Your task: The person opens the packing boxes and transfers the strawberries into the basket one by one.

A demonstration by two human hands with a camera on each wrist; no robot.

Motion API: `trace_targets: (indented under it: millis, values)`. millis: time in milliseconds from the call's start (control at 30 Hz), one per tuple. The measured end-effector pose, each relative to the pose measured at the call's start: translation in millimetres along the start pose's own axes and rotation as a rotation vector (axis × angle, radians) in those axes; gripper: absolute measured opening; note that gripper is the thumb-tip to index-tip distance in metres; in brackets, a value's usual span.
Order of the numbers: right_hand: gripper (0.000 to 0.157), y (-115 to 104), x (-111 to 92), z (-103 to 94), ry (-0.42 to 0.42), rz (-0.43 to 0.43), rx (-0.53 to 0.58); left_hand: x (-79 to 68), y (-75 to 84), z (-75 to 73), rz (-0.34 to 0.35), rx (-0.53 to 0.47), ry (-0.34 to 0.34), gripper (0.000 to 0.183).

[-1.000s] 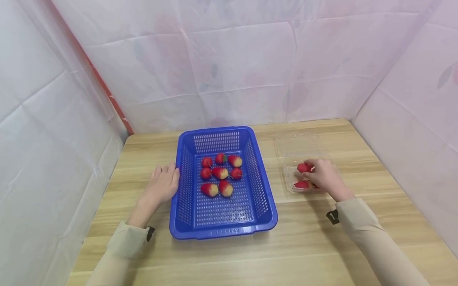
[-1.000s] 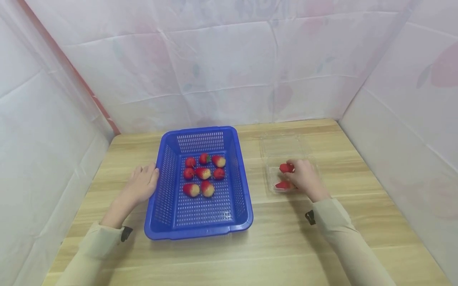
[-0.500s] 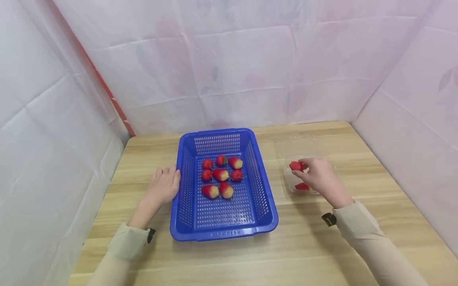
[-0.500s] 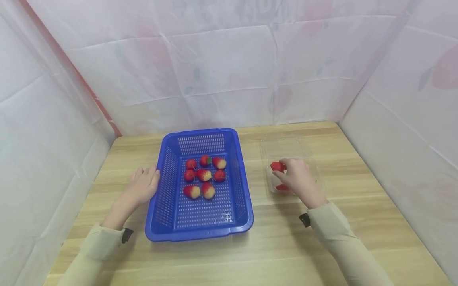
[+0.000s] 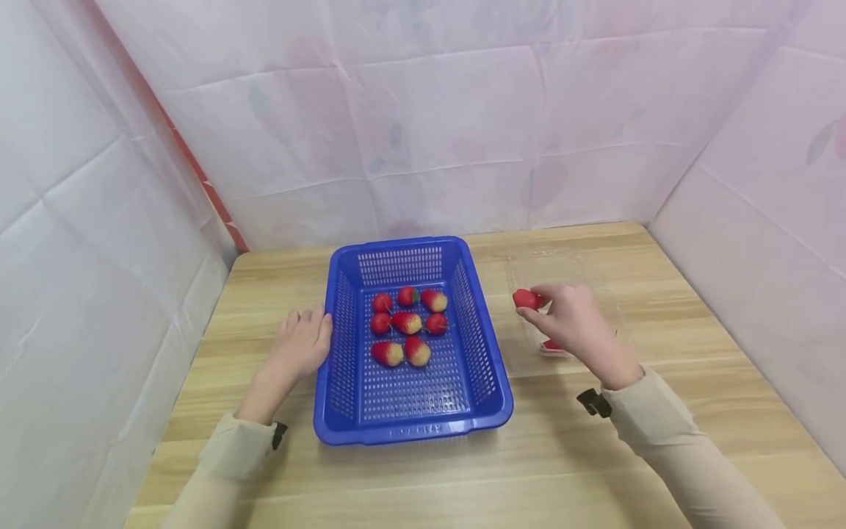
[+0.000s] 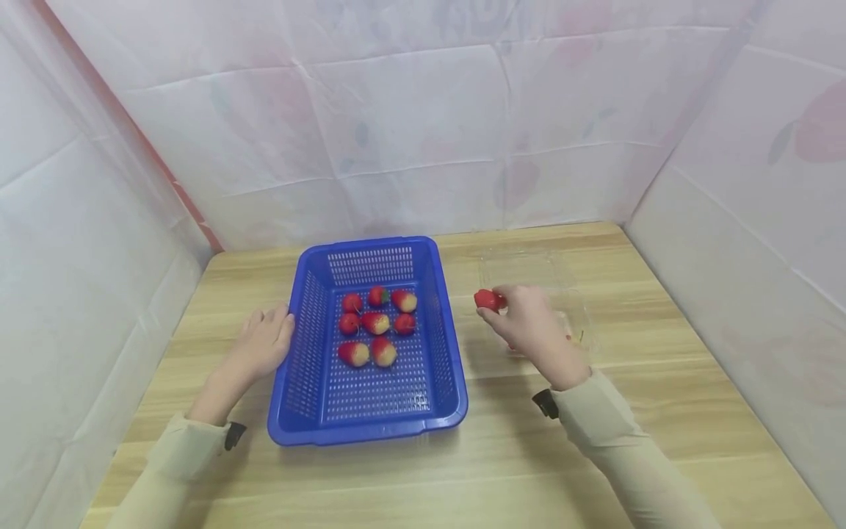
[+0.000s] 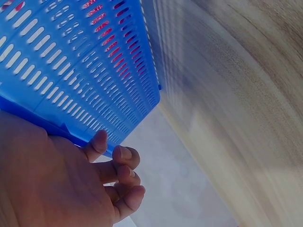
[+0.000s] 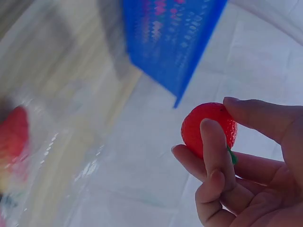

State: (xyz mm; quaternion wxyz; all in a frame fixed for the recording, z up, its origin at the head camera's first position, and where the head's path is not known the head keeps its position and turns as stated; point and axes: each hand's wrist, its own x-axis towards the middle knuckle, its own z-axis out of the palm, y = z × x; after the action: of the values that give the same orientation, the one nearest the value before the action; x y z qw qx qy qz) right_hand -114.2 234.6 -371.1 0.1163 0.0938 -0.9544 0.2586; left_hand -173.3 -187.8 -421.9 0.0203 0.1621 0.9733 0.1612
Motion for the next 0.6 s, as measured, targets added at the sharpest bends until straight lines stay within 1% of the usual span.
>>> trace_targets:
  millis: [167,233,300,367,600]
  values:
    - [0.023,-19.5,0.0,-0.2,-0.054,0.031,0.026,-0.1,0.9,0.0,-0.002,0.006,0.001,0.037]
    - [0.022,-24.3,0.7,1.5,-0.062,0.030,0.037,0.0,1.8,-0.6,-0.001,0.013,0.008,0.037]
    - [0.021,-28.4,1.6,3.8,-0.053,0.012,0.031,0.0,2.6,-1.3,0.000,0.021,0.011,0.037]
    - [0.020,-33.0,3.0,5.4,-0.066,0.014,0.044,0.3,2.9,-1.9,0.002,0.030,0.017,0.037]
    - [0.018,-52.4,9.9,9.9,-0.173,0.034,0.102,0.5,2.5,-2.9,0.005,0.043,0.026,0.036]
